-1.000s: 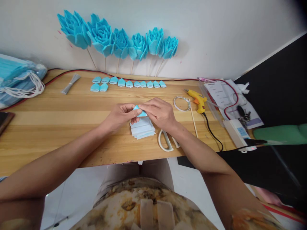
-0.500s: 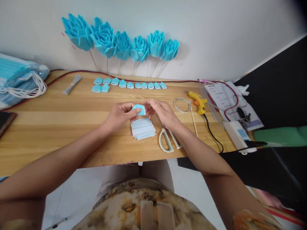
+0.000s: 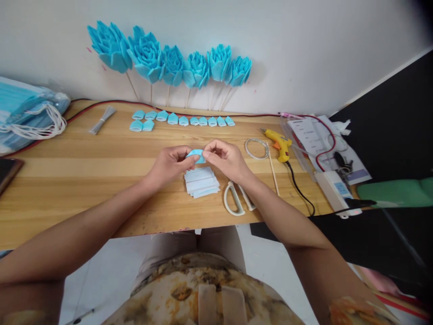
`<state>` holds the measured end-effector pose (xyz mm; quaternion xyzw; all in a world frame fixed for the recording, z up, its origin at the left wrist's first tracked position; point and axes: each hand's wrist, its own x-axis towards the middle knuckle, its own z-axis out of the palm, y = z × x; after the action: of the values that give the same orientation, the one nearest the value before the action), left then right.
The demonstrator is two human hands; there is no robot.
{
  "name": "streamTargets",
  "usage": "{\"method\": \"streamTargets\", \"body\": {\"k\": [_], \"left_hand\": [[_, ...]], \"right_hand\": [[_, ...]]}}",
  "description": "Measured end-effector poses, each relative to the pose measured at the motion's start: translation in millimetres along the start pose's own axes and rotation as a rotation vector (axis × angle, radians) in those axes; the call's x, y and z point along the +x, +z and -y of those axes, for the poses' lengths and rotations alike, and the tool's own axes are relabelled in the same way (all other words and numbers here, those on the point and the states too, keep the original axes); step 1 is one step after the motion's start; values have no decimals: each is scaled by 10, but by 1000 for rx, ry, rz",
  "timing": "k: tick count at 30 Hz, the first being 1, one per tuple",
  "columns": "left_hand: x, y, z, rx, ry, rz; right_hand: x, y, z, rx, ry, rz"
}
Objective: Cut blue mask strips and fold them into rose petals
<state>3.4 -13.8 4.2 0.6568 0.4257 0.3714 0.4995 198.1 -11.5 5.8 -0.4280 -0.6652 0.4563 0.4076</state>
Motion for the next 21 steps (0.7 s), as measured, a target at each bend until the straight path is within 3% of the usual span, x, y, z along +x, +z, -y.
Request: {"method": "streamTargets", "body": {"k": [12,21], "left_hand": [[-9,-9,-22,-8,-5,3],[4,-10,-3,-13,-3,-37]], "right_hand": [[-2,1,-3,22,0,-29],[3,-8,-20,155,106,74]]}}
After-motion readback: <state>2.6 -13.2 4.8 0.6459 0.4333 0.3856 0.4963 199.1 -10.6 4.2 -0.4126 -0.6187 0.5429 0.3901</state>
